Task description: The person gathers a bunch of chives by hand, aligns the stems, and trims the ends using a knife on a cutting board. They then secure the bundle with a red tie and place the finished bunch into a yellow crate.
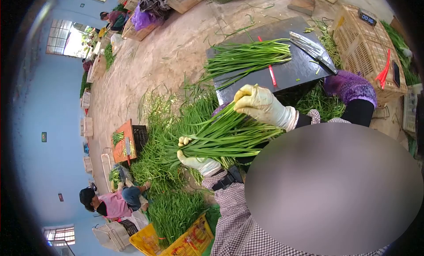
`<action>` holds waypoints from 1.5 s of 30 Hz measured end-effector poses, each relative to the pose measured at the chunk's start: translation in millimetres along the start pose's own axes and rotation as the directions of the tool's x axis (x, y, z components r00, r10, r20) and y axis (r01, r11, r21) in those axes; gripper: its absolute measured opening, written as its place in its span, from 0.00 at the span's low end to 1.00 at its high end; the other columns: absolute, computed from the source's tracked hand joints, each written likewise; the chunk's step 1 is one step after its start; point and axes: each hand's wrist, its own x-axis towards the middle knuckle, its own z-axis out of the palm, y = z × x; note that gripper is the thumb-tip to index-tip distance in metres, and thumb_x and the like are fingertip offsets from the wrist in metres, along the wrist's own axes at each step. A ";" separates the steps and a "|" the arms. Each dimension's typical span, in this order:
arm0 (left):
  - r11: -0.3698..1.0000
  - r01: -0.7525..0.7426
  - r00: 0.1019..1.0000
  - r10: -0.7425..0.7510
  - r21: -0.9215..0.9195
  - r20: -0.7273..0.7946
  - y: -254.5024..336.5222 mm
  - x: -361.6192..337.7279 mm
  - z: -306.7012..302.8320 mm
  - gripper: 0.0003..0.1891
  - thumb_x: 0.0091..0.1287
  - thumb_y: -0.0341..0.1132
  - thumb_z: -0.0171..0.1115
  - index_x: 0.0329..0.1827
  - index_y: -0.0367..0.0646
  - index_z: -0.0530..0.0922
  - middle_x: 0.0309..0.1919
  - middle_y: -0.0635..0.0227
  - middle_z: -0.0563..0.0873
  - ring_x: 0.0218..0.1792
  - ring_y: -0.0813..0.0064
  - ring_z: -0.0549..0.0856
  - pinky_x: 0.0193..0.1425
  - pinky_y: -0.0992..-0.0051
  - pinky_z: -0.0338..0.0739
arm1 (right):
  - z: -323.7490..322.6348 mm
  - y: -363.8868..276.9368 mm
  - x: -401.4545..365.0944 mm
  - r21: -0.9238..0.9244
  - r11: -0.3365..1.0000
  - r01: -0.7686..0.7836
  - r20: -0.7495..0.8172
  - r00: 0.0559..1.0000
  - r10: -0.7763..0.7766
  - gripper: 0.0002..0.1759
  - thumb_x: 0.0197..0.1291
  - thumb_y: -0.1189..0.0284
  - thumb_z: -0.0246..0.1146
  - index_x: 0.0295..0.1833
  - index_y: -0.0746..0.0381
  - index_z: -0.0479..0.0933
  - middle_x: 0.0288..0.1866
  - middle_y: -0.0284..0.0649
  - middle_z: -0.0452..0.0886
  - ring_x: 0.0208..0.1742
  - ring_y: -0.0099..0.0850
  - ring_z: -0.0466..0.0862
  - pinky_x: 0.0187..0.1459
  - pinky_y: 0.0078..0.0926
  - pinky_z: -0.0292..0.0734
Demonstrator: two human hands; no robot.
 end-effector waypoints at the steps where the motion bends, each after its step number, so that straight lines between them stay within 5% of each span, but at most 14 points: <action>1: 1.000 -0.012 1.000 0.012 0.011 -0.001 -1.0 -0.7 -3.1 0.11 0.70 0.36 0.55 0.48 0.38 0.75 0.44 0.63 0.81 0.45 0.68 0.83 0.57 0.66 0.80 | -4.2 -1.6 -1.5 0.025 0.998 -0.063 -0.009 0.998 0.063 0.06 0.62 0.75 0.71 0.44 0.59 0.85 0.45 0.40 0.84 0.45 0.39 0.85 0.48 0.32 0.81; 6: 1.000 0.004 1.000 -0.004 -0.002 -0.014 -3.2 -0.3 -8.6 0.08 0.69 0.36 0.55 0.44 0.40 0.74 0.40 0.65 0.79 0.43 0.69 0.82 0.55 0.66 0.80 | -30.8 -10.2 -21.3 0.065 0.994 -0.092 -0.127 0.987 0.100 0.07 0.65 0.68 0.70 0.45 0.60 0.85 0.44 0.38 0.85 0.44 0.40 0.86 0.45 0.36 0.81; 8: 1.000 -0.008 1.000 0.008 0.002 -0.021 -1.3 0.8 -14.3 0.07 0.68 0.36 0.55 0.42 0.42 0.73 0.38 0.66 0.79 0.41 0.69 0.81 0.55 0.67 0.79 | -39.5 -13.7 -41.1 -0.035 0.972 -0.234 0.077 0.969 0.236 0.08 0.66 0.67 0.69 0.44 0.60 0.85 0.43 0.38 0.85 0.45 0.39 0.86 0.47 0.35 0.80; 12: 0.991 0.037 0.999 -0.041 -0.127 -0.028 -0.7 1.2 -27.5 0.06 0.68 0.36 0.57 0.39 0.45 0.70 0.33 0.71 0.75 0.37 0.72 0.79 0.51 0.67 0.79 | -24.1 -29.7 -76.3 -0.581 0.790 0.194 0.327 0.945 0.008 0.08 0.59 0.64 0.66 0.40 0.55 0.81 0.35 0.34 0.79 0.38 0.34 0.83 0.38 0.31 0.76; 14: 0.992 0.007 0.999 -0.011 -0.122 -0.031 -3.3 1.3 -29.0 0.06 0.68 0.36 0.57 0.39 0.45 0.70 0.32 0.71 0.74 0.36 0.73 0.78 0.51 0.67 0.78 | -6.2 -51.7 -96.1 -0.675 0.720 0.162 0.288 0.956 0.055 0.06 0.55 0.66 0.64 0.36 0.55 0.77 0.32 0.33 0.75 0.36 0.31 0.80 0.37 0.32 0.75; 20: 1.000 0.003 1.000 -0.003 -0.018 0.015 -5.6 -2.0 -31.3 0.08 0.67 0.39 0.56 0.35 0.45 0.71 0.29 0.72 0.72 0.35 0.74 0.77 0.50 0.70 0.75 | -3.1 -43.9 -106.2 -0.480 0.877 0.020 0.254 0.960 0.117 0.05 0.59 0.70 0.66 0.36 0.57 0.77 0.34 0.35 0.78 0.36 0.34 0.83 0.36 0.33 0.78; 24: 0.996 -0.088 0.995 0.090 0.034 -0.045 -9.1 1.8 -27.6 0.09 0.68 0.40 0.56 0.34 0.45 0.71 0.28 0.72 0.72 0.33 0.75 0.76 0.49 0.71 0.75 | 12.7 -15.4 -99.2 -0.314 0.946 -0.085 0.058 0.992 0.108 0.12 0.63 0.63 0.71 0.41 0.59 0.79 0.42 0.36 0.85 0.43 0.35 0.88 0.40 0.30 0.82; 26: 0.991 -0.035 0.999 0.038 -0.126 0.024 -11.4 0.0 -17.9 0.08 0.67 0.39 0.58 0.34 0.45 0.72 0.29 0.71 0.73 0.33 0.75 0.76 0.48 0.72 0.75 | 20.4 -14.7 -87.2 -0.284 0.862 -0.420 0.144 0.870 0.472 0.16 0.64 0.58 0.70 0.42 0.60 0.80 0.40 0.39 0.85 0.42 0.38 0.88 0.41 0.32 0.82; 32: 0.977 -0.189 0.976 0.176 0.098 0.131 -25.1 -12.9 41.8 0.08 0.65 0.36 0.60 0.35 0.45 0.70 0.30 0.72 0.70 0.32 0.76 0.74 0.45 0.71 0.74 | 62.4 8.9 -78.2 -0.497 0.824 -0.273 0.017 0.946 0.324 0.21 0.63 0.52 0.70 0.41 0.61 0.81 0.39 0.43 0.86 0.40 0.42 0.87 0.43 0.36 0.82; 34: 0.961 -0.204 0.974 0.180 0.187 0.136 -20.9 -13.2 47.0 0.08 0.66 0.38 0.60 0.36 0.43 0.73 0.31 0.72 0.72 0.34 0.75 0.76 0.48 0.71 0.76 | 68.3 11.0 -77.3 -0.368 0.851 -0.376 0.046 0.906 0.420 0.18 0.65 0.56 0.70 0.41 0.62 0.81 0.40 0.44 0.86 0.41 0.45 0.87 0.43 0.36 0.82; 36: 0.948 -0.230 0.971 0.238 0.221 -0.010 -24.3 -15.2 58.3 0.09 0.67 0.38 0.58 0.38 0.42 0.75 0.32 0.70 0.75 0.36 0.74 0.78 0.52 0.70 0.78 | 52.5 -3.0 -57.8 0.241 0.736 -0.633 0.210 0.774 0.597 0.13 0.71 0.64 0.66 0.42 0.65 0.80 0.33 0.37 0.83 0.30 0.28 0.80 0.34 0.28 0.76; 38: 0.950 -0.190 0.980 0.171 0.246 0.097 -13.5 -10.7 38.5 0.09 0.70 0.41 0.61 0.43 0.45 0.76 0.38 0.73 0.77 0.40 0.77 0.79 0.55 0.69 0.78 | 15.7 -27.7 -34.5 0.665 0.165 -0.728 0.519 0.610 0.599 0.11 0.73 0.67 0.64 0.44 0.64 0.79 0.29 0.28 0.75 0.27 0.16 0.69 0.29 0.18 0.66; 40: 0.982 -0.127 0.990 0.118 0.137 0.073 -12.8 -9.5 30.2 0.09 0.70 0.40 0.61 0.44 0.44 0.76 0.38 0.72 0.76 0.41 0.76 0.79 0.57 0.69 0.79 | -14.6 -53.9 -21.9 0.788 0.120 -0.604 0.442 0.691 0.572 0.12 0.77 0.65 0.61 0.47 0.65 0.78 0.30 0.23 0.66 0.27 0.12 0.63 0.28 0.12 0.59; 45: 0.991 -0.125 0.992 0.126 -0.040 0.027 -11.2 -4.5 -6.2 0.09 0.68 0.38 0.57 0.41 0.42 0.74 0.36 0.70 0.76 0.40 0.73 0.80 0.56 0.70 0.79 | -85.0 -77.4 -38.2 0.920 0.166 -0.355 0.236 0.840 0.489 0.06 0.78 0.71 0.58 0.45 0.61 0.76 0.30 0.25 0.69 0.23 0.12 0.61 0.28 0.14 0.57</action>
